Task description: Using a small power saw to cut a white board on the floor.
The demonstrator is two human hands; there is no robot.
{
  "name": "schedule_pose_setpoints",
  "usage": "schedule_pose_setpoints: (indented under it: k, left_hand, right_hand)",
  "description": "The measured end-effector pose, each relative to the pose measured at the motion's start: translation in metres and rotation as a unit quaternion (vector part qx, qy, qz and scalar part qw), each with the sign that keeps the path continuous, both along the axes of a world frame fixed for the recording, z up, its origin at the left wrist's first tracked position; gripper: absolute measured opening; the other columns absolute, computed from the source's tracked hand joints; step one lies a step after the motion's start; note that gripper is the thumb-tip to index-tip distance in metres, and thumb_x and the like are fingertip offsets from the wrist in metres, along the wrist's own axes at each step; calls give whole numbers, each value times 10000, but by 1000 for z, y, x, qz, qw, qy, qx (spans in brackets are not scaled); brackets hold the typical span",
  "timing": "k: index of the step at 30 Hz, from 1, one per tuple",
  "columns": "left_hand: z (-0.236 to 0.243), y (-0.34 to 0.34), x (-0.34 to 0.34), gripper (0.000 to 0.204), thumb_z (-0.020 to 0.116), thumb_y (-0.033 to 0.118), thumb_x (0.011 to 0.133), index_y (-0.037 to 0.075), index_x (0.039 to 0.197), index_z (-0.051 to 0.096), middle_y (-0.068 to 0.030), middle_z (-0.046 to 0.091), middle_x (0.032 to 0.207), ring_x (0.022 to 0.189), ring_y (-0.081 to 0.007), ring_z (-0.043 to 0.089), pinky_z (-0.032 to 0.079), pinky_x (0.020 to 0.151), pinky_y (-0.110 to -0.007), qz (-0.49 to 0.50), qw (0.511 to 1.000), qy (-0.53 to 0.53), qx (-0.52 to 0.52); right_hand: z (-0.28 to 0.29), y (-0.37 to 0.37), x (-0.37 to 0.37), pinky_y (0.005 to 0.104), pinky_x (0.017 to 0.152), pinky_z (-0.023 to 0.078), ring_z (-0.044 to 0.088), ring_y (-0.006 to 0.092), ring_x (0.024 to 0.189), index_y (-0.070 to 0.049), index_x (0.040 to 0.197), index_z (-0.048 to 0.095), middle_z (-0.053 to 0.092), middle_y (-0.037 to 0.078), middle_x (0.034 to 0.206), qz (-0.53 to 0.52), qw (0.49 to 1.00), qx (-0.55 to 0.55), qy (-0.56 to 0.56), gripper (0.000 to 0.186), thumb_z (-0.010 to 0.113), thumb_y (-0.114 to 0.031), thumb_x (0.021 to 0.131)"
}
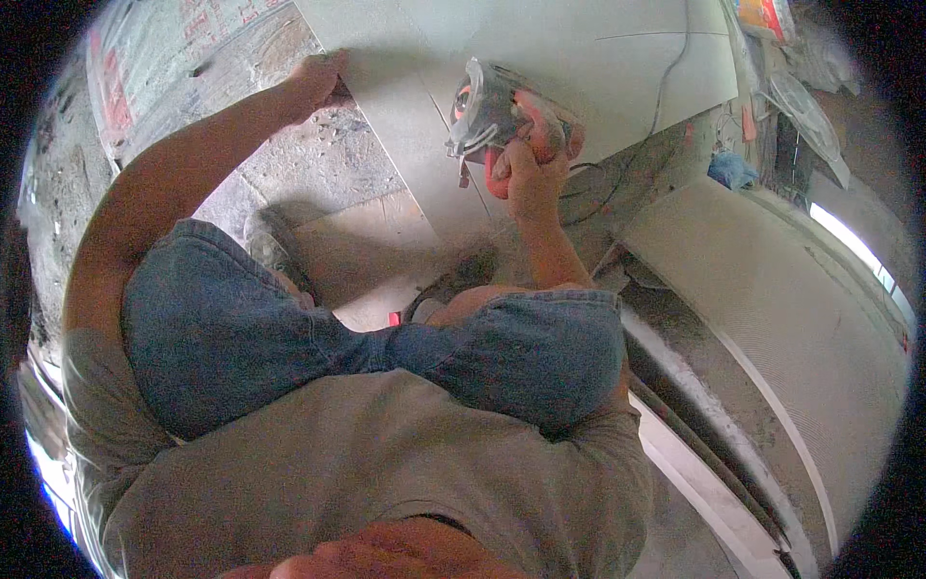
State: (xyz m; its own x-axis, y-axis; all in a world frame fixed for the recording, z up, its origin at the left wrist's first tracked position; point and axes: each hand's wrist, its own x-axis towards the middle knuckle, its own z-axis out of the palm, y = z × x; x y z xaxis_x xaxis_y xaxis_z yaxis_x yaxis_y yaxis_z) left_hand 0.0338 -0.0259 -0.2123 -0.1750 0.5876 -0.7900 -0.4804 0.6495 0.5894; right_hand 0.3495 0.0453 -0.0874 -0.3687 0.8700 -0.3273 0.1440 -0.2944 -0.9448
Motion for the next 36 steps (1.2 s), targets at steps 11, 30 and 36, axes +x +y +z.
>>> schedule_pose_setpoints:
  k: [11,30,36]
  left_hand:
    - [5,0,2,395,373,336,1064,24,1198,573,-121,695,986,825,-228,718,631,802,-352,2,999,-25,21]
    - [-73,9,-29,431,435,385,1032,26,1225,577,-125,672,1087,918,-232,706,610,852,-379,10,999,-24,42]
    - [3,11,13,415,431,360,1038,14,1220,571,-132,678,1062,904,-239,709,619,848,-379,6,999,-29,23]
  right_hand:
    - [1,1,0,334,490,433,451,146,521,-80,1075,431,458,38,662,-14,1000,-5,2,322,537,71,811]
    - [11,-7,-11,320,485,423,432,132,518,-67,1032,445,460,30,664,-30,999,-6,15,270,540,60,813]
    - [-5,0,13,318,496,435,449,134,518,-62,1023,454,465,31,654,-1,999,38,-20,255,542,59,816]
